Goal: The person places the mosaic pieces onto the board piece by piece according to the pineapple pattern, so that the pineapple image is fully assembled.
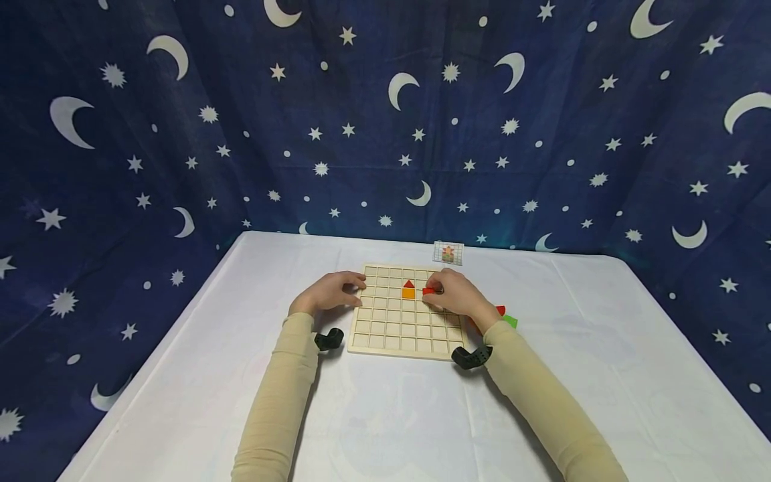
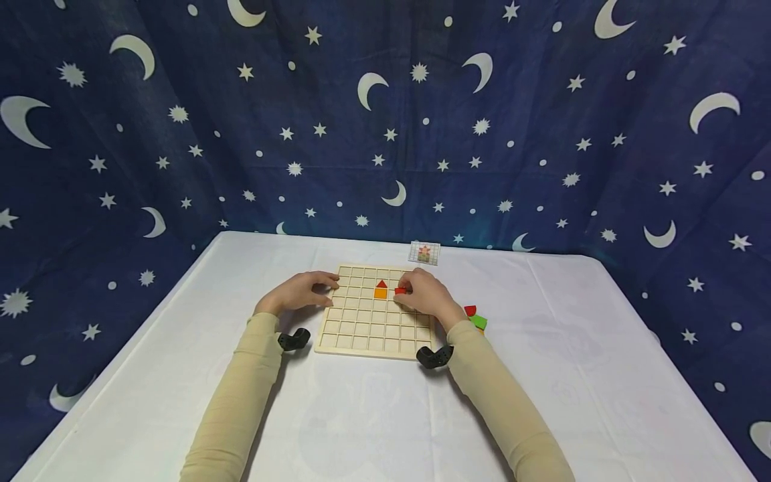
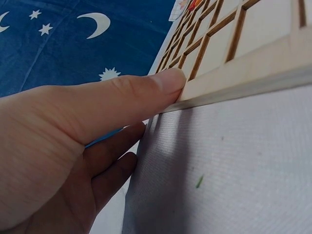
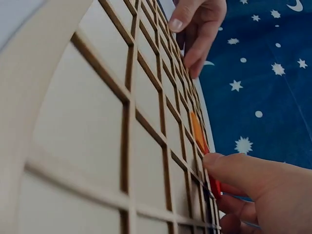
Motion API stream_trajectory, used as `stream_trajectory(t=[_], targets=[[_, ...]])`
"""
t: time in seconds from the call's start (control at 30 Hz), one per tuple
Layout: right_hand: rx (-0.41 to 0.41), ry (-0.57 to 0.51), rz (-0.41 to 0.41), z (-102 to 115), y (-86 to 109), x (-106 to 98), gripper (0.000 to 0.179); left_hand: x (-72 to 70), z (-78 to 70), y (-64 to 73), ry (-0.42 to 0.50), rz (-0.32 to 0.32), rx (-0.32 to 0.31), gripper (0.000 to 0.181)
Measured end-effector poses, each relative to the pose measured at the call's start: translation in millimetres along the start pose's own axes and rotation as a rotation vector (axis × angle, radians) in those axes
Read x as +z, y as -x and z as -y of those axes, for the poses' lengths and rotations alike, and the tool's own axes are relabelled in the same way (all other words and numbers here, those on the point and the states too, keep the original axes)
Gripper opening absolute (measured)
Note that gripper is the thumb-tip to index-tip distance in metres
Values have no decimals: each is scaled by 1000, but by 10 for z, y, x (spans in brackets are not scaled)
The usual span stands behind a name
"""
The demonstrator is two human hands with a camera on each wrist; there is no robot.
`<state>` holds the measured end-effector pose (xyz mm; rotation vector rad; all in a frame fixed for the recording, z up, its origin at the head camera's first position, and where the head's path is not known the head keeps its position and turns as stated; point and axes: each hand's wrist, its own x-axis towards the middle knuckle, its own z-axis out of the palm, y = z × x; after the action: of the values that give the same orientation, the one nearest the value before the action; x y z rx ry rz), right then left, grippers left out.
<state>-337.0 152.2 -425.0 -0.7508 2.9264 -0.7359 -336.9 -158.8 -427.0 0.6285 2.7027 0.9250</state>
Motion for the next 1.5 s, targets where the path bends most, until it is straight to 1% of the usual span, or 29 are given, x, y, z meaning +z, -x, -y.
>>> stream_trajectory(t=[0.2, 0.47, 0.6, 0.73, 0.87, 1.1, 1.2, 1.33, 1.5], targets=[[-7, 15, -4, 28, -43, 74, 30, 2, -11, 3, 3, 7, 3, 42], [-61, 11, 0, 25, -79, 51, 17, 1, -3, -14, -1, 5, 3, 43], [-59, 5, 9, 29, -93, 47, 16, -1, 1, -15, -5, 2, 9, 42], [-50, 1, 15, 33, -93, 53, 16, 4, -4, -6, 10, 2, 1, 42], [-48, -7, 9, 32, -89, 62, 16, 13, -11, -5, 20, 1, -5, 42], [-55, -18, -3, 11, -83, 72, 17, 12, -6, -16, 9, 1, -5, 42], [-40, -50, -2, 2, -57, 35, 22, 13, -4, -20, 4, 1, -3, 42], [31, -84, -10, -35, 21, -77, 29, 16, -8, -23, 10, 5, -3, 42], [120, -87, -62, -215, 183, -290, 32, 14, 5, -21, 8, -2, -7, 42]])
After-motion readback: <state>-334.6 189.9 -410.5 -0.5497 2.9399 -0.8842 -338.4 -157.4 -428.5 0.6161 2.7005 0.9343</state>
